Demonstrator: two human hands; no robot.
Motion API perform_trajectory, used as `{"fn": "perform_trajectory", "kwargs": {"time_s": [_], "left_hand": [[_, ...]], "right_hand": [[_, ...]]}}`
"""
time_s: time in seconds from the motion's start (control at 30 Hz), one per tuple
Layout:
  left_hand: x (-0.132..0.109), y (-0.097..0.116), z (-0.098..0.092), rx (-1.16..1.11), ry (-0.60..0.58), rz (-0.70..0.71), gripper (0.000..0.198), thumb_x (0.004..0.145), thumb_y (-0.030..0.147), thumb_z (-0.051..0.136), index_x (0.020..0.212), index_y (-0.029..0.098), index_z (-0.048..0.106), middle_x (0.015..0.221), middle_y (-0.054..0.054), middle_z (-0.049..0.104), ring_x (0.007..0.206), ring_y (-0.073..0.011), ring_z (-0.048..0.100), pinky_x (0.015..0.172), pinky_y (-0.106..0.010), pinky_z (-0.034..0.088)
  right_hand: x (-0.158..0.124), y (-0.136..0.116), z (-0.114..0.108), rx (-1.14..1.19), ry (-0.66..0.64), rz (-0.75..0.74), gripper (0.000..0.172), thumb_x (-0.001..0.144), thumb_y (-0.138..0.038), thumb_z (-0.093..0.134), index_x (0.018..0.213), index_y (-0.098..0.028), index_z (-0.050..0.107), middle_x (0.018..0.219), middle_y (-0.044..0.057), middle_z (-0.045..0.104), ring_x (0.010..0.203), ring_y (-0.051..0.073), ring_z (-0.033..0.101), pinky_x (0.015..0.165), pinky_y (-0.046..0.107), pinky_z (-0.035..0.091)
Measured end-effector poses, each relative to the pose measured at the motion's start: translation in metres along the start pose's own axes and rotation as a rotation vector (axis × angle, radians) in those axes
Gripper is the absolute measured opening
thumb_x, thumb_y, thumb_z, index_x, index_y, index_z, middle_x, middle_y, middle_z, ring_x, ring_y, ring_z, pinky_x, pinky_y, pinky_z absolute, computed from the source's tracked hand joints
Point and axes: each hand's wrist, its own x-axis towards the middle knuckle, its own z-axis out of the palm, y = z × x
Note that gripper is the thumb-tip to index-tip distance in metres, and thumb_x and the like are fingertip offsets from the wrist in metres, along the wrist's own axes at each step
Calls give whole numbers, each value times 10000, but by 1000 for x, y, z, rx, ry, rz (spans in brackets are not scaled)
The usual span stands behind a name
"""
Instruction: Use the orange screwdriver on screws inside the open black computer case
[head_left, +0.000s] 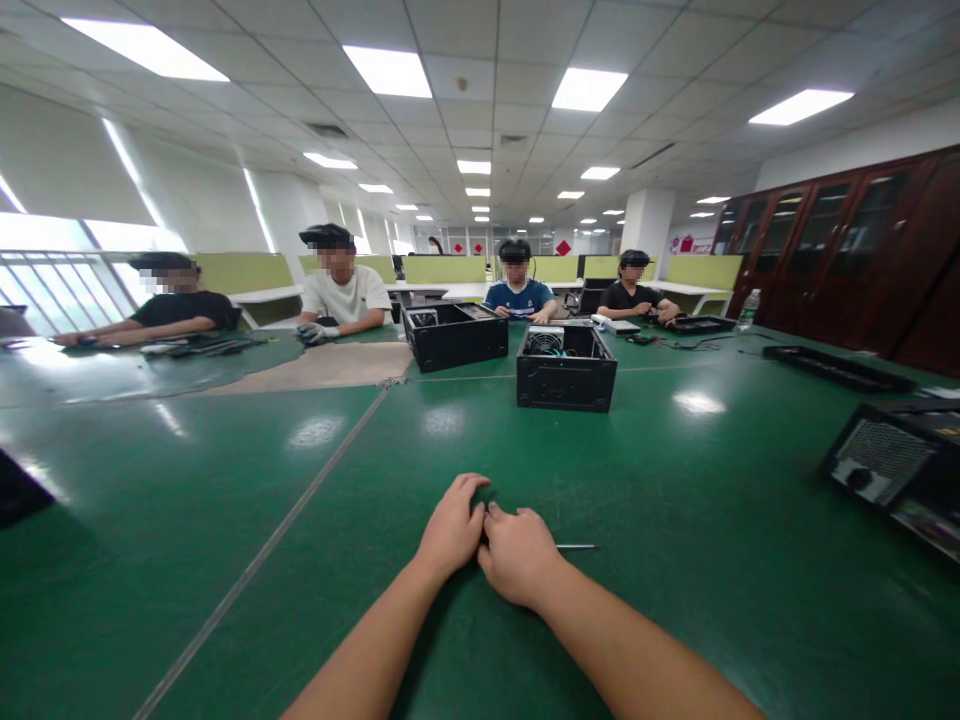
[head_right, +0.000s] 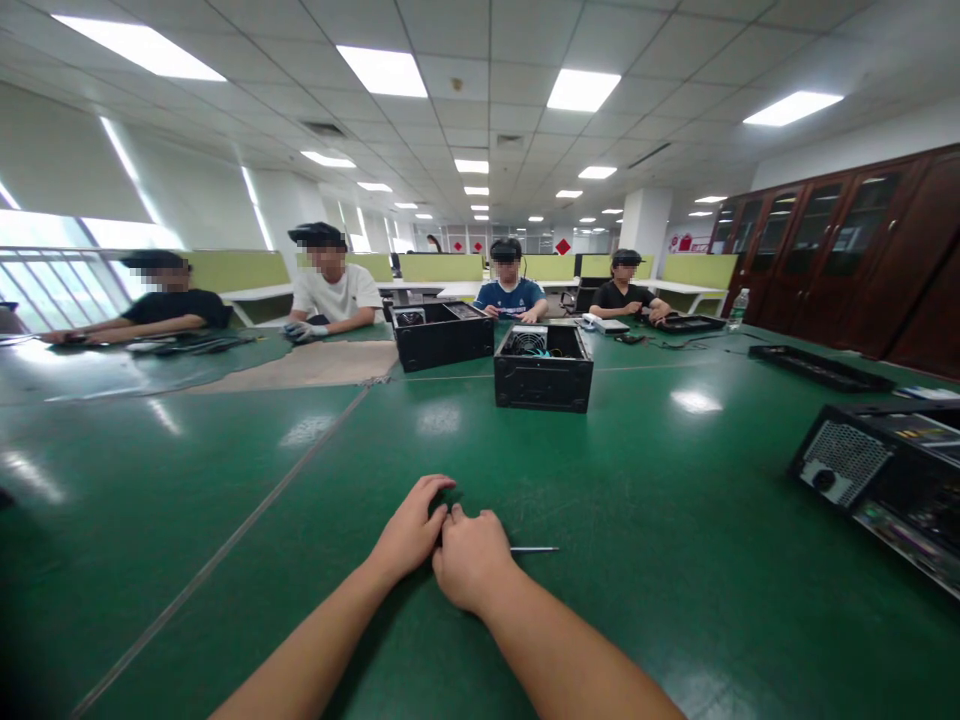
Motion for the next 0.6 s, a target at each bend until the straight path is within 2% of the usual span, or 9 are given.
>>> {"fn": "perform_trajectory", "kwargs": {"time_s": [0.07,0.13,0.23,0.37,0.5,0.6], "left_hand": [[13,12,-1,24,26,-3,390,859,97,467,1228,155,580,1271,-97,594,1210,-189,576,1093,-332,455],[39,30,-3,64,29,28,387,863,122,494,1241,166,566,1279,-88,592,1202,-182,579,1075,-307,463],[99,62,-3,159,-5,111,386,851,175,567,1237,190,579,1307,-69,590,1224,-199,565,1090,-300,435],[192,94,0,322,-46,142,461,808,167,603,1269,157,581,1326,-127,591,1237,-290,553,1089,-404,409],[267,101,11,438,-60,132,593,802,169,606,1380,122,487,1439,-180,506,1338,-324,460,1120,-455,345],[304,96,25,489,-83,123,663,815,263,632,1435,137,433,1490,-184,457,1381,-328,408,1137,-469,310]], "right_hand": [[0,-1,-2,1,-4,10,457,979,-321,417,1354,-108,571,1294,175,628,1124,294,640,975,457,478],[0,-2,-3,0,-13,30,426,985,-351,424,1281,-119,623,1238,170,658,1080,298,659,965,469,480],[1,-4,-2,-8,-29,47,463,986,-393,440,1283,-80,608,1323,210,600,1121,318,643,989,499,468],[7,-6,0,-13,-81,34,498,997,-370,425,1361,-53,547,1437,255,485,1162,324,627,1035,552,432],[14,-3,4,11,-111,11,495,949,-344,499,1383,-111,550,1454,245,468,1100,330,662,1032,606,420],[24,0,10,50,-88,-60,456,878,-349,599,1281,-139,634,1391,239,536,1119,368,644,1011,668,410]]}}
